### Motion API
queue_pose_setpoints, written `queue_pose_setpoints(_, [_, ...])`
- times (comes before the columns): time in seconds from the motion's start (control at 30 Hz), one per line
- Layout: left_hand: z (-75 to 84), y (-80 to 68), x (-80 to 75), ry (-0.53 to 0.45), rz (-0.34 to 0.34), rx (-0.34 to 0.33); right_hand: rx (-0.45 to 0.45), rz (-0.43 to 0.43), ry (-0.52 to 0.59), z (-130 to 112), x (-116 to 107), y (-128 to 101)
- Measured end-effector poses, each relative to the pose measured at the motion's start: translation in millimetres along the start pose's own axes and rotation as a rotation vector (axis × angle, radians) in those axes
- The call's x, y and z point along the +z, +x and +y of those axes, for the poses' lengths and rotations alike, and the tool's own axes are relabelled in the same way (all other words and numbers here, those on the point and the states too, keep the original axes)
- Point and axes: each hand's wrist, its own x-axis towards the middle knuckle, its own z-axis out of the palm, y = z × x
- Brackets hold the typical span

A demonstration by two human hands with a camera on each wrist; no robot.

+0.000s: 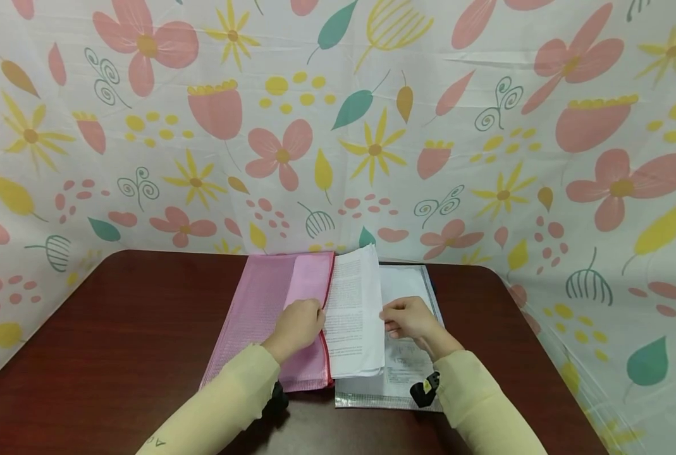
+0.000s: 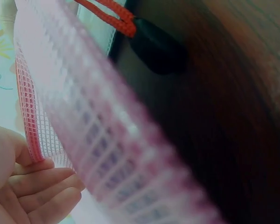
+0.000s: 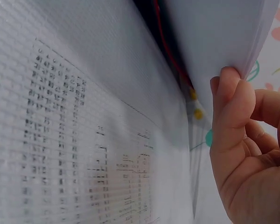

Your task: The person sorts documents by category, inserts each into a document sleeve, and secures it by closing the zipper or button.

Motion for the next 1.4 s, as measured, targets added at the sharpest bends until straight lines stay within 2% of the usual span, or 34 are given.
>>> queue_pose_setpoints(0.27, [-1.0, -2.7, 0.9, 0.019, -0.004, 0.006, -0.001, 0.001, 0.0, 2, 6, 5])
queue_pose_setpoints(0.53, [-0.7, -4.6, 1.1, 0.029, 0.019, 0.036, 0.006, 0.008, 0.0, 0, 14, 7])
queue_pose_setpoints(0.93, [-2.1, -5.0, 2.0, -0.052, 0.086, 0.058, 0.047, 0.02, 0.046, 4, 26, 13])
queue_pose_setpoints(1.23, [-0.6, -5.0, 1.4, -0.104, 0.078, 0.052, 0.057, -0.002, 0.084, 3, 35, 13])
queue_pose_setpoints(1.4, [-0.9, -4.6, 1.4, -0.116, 0.102, 0.053, 0.06, -0.004, 0.103, 5, 38, 14])
